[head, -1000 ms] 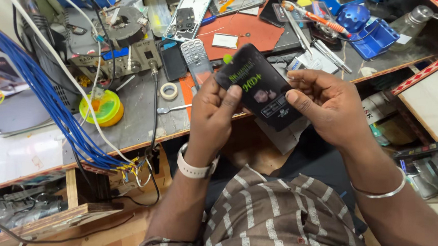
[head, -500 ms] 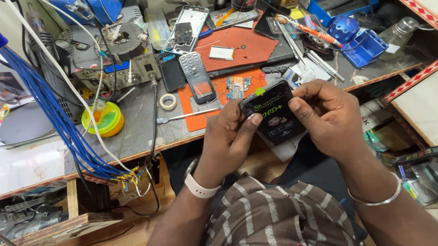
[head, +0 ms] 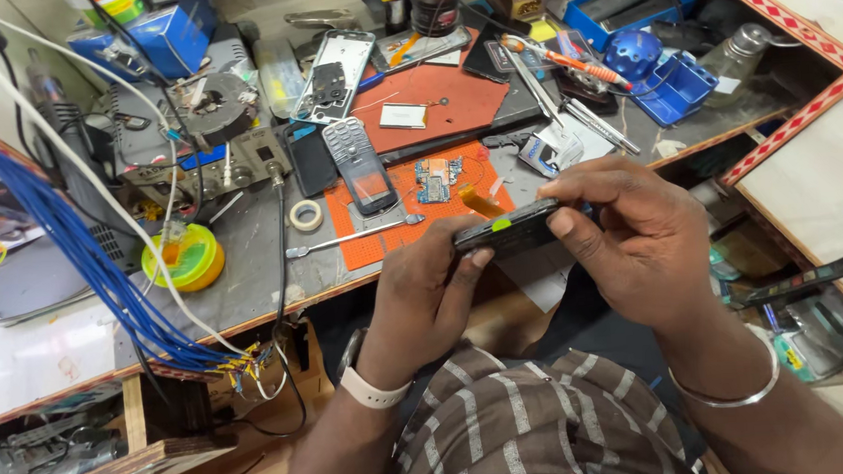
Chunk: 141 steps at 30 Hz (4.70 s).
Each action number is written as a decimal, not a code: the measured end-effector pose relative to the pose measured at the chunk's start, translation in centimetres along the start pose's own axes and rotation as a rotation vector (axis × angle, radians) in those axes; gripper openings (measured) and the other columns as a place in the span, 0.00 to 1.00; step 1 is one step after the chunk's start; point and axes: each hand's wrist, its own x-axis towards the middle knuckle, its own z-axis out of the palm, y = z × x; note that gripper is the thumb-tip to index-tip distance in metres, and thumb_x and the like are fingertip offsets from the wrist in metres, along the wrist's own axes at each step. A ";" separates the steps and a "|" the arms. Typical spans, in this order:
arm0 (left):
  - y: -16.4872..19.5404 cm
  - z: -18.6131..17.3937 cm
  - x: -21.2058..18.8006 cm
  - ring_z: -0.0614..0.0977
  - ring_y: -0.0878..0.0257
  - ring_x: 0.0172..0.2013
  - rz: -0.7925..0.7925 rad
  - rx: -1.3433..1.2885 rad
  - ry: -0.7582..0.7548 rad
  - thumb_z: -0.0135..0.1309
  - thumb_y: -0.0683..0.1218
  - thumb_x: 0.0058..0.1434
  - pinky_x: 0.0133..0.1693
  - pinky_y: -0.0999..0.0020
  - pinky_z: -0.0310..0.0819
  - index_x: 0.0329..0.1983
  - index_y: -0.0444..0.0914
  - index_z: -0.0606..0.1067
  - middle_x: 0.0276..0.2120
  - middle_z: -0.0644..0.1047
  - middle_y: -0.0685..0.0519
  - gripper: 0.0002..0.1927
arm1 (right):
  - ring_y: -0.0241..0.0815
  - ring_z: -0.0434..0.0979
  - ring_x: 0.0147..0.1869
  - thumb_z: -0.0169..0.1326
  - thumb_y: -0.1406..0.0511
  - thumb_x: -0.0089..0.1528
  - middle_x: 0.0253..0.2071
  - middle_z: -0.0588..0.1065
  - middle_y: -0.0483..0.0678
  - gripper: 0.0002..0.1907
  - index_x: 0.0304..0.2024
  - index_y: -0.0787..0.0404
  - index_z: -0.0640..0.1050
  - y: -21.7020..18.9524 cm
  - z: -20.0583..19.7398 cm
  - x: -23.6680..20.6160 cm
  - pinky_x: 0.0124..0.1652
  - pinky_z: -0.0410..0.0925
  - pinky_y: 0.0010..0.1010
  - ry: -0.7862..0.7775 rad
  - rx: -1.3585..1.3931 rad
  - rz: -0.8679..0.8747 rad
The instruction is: The person applies a strip of tape to a phone part, then opens the phone and works on its internal components. They hold the phone chassis and use a pry tool to work along the edge of the device on the workbench.
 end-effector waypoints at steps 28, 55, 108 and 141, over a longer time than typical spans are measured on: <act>0.5 1.3 -0.9 0.82 0.58 0.27 0.010 0.023 0.070 0.58 0.45 0.69 0.31 0.66 0.73 0.47 0.36 0.76 0.26 0.78 0.51 0.08 | 0.33 0.76 0.42 0.63 0.66 0.67 0.42 0.76 0.51 0.12 0.47 0.67 0.77 1.0 0.9 -1.2 0.40 0.69 0.19 0.100 -0.258 -0.210; -6.1 1.2 -0.1 0.86 0.59 0.39 -0.334 -1.147 0.429 0.52 0.45 0.75 0.41 0.61 0.84 0.54 0.33 0.72 0.43 0.82 0.48 0.11 | 0.31 0.78 0.32 0.65 0.65 0.60 0.33 0.82 0.49 0.17 0.48 0.68 0.81 0.3 2.2 -0.3 0.32 0.70 0.23 -0.001 -0.421 0.208; -10.3 -4.4 0.5 0.84 0.44 0.39 -0.304 -1.373 0.466 0.35 0.69 0.72 0.42 0.44 0.82 0.61 0.36 0.69 0.43 0.80 0.40 0.35 | 0.35 0.79 0.43 0.72 0.64 0.61 0.40 0.78 0.49 0.18 0.49 0.65 0.81 7.8 -1.4 -4.0 0.45 0.73 0.24 0.044 -0.524 0.053; -16.1 -1.6 0.8 0.83 0.44 0.45 -0.299 -1.300 0.275 0.40 0.72 0.72 0.50 0.47 0.80 0.74 0.34 0.60 0.46 0.77 0.37 0.44 | 0.50 0.76 0.49 0.66 0.64 0.56 0.43 0.74 0.51 0.11 0.40 0.59 0.83 17.6 3.8 13.2 0.48 0.71 0.40 -0.587 -0.709 0.000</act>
